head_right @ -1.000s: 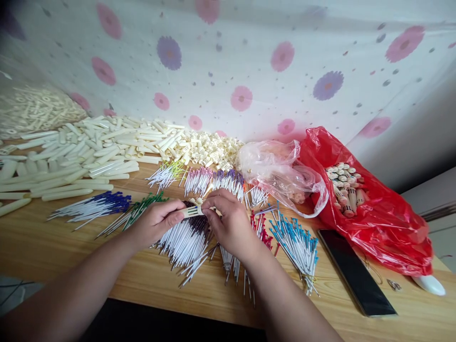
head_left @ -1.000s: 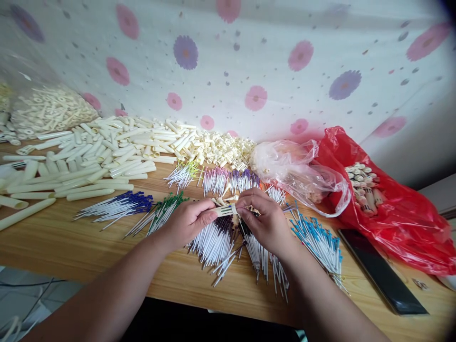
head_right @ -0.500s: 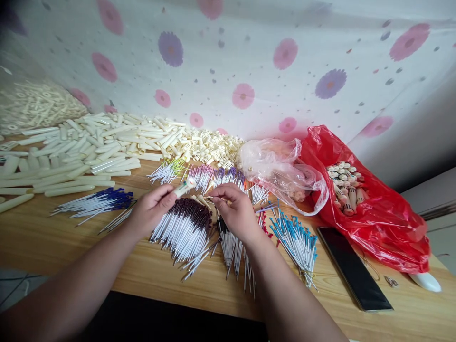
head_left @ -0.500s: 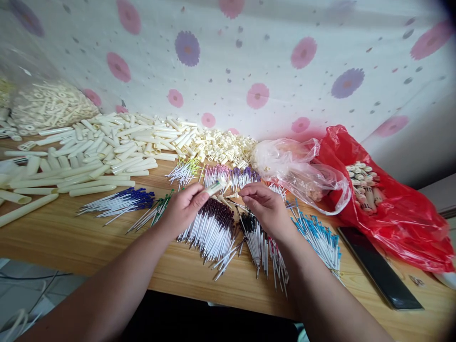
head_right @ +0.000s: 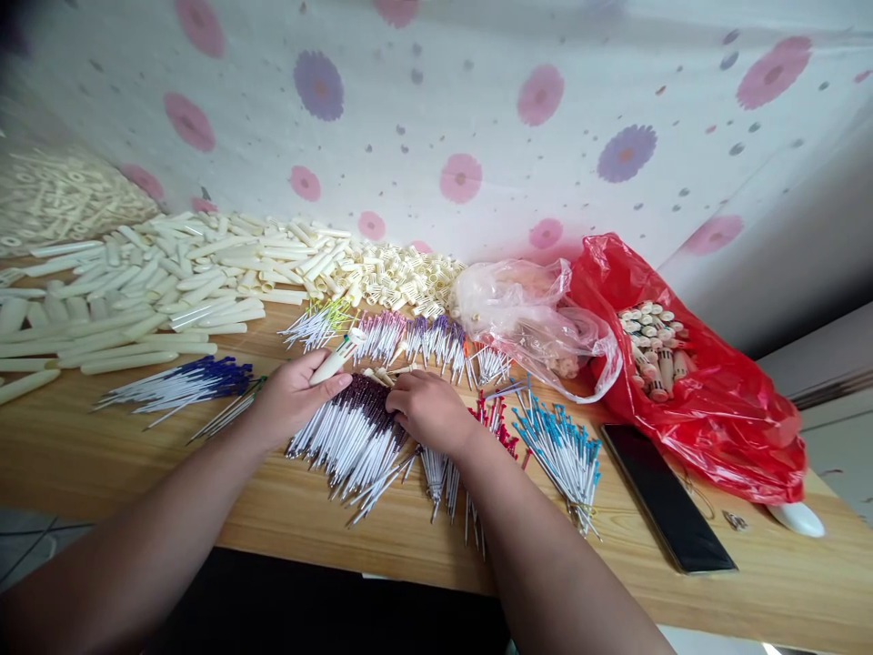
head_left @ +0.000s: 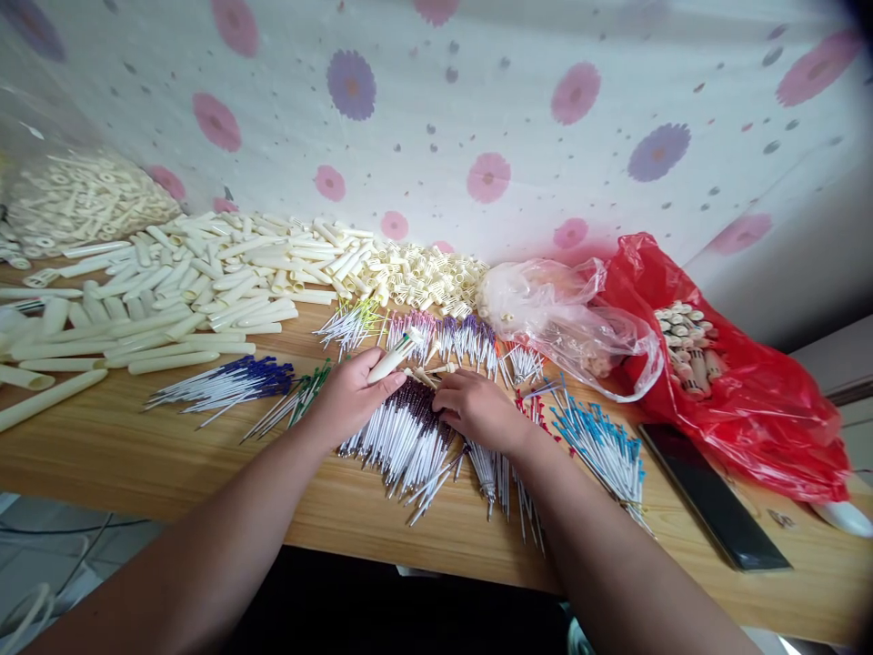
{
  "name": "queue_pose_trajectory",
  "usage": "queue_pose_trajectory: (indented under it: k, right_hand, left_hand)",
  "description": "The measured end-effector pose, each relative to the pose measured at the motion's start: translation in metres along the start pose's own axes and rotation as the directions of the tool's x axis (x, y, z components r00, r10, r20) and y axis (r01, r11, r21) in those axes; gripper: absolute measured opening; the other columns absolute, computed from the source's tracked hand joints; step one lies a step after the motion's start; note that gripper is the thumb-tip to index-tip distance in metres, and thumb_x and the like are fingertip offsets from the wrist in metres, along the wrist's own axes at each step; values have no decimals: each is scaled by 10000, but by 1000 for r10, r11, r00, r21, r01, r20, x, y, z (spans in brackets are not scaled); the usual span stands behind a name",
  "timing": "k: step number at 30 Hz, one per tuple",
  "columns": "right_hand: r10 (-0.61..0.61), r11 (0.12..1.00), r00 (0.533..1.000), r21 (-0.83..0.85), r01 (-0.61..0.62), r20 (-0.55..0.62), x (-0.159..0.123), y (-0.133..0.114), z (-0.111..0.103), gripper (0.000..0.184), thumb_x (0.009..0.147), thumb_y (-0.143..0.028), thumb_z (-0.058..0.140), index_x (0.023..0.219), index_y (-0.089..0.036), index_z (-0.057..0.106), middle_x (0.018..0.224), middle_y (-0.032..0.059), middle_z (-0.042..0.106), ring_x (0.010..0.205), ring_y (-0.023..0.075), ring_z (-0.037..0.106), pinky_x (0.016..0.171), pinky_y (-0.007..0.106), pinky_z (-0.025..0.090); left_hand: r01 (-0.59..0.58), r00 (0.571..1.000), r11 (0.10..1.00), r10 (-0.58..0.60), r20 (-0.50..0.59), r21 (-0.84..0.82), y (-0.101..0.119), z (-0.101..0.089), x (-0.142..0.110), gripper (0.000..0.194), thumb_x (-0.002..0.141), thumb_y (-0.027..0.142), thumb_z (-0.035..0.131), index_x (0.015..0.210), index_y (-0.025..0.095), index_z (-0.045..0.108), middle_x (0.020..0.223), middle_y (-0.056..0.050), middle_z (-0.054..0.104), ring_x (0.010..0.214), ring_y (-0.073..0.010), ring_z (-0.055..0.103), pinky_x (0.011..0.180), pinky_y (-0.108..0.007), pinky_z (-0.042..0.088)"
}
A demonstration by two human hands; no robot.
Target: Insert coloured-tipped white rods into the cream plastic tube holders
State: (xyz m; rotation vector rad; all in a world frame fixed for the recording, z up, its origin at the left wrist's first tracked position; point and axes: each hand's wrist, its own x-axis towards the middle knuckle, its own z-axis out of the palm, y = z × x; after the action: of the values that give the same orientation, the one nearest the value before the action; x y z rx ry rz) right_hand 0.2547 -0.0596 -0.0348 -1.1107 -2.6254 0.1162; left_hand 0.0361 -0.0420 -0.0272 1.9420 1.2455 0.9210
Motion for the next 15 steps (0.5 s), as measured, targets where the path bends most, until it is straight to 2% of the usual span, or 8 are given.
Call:
queue_pose_trajectory:
  k: [4,9,12,15]
  right_hand:
    - [-21,1000,1000,0,21,-20,-2,6,-4,138,831,-119,581,735,-188,651,788,39,624,769,167,538,693,289,401]
    - [32,991,999,129,-26,-42,-11,12,-21,172,854,-80,508,782,-184,625,802,31,621,776,150,557,686,274,430]
    - [47,973,995,229,-25,-92,-12,9,-29,183,852,-71,482,779,-183,607,796,28,612,754,139,558,677,274,443]
    - [54,953,986,302,-4,-156,-10,3,-31,159,842,-90,498,766,-190,595,783,21,602,746,131,558,671,274,447]
  left_hand:
    - [-7,1000,1000,6,27,28,-2,0,0,261,840,411,541,728,181,489,623,53,410,589,-115,394,550,-240,305]
    - [13,997,1000,-14,76,19,-1,2,-1,251,824,385,566,704,182,479,587,66,376,542,-96,366,510,-229,283]
    - [73,980,992,-53,192,-102,4,3,-3,215,814,381,574,760,182,516,576,66,451,486,-83,379,468,-224,284]
    - [122,943,972,-50,328,-202,11,7,-4,202,778,363,606,757,168,556,622,27,575,515,-95,470,496,-237,346]
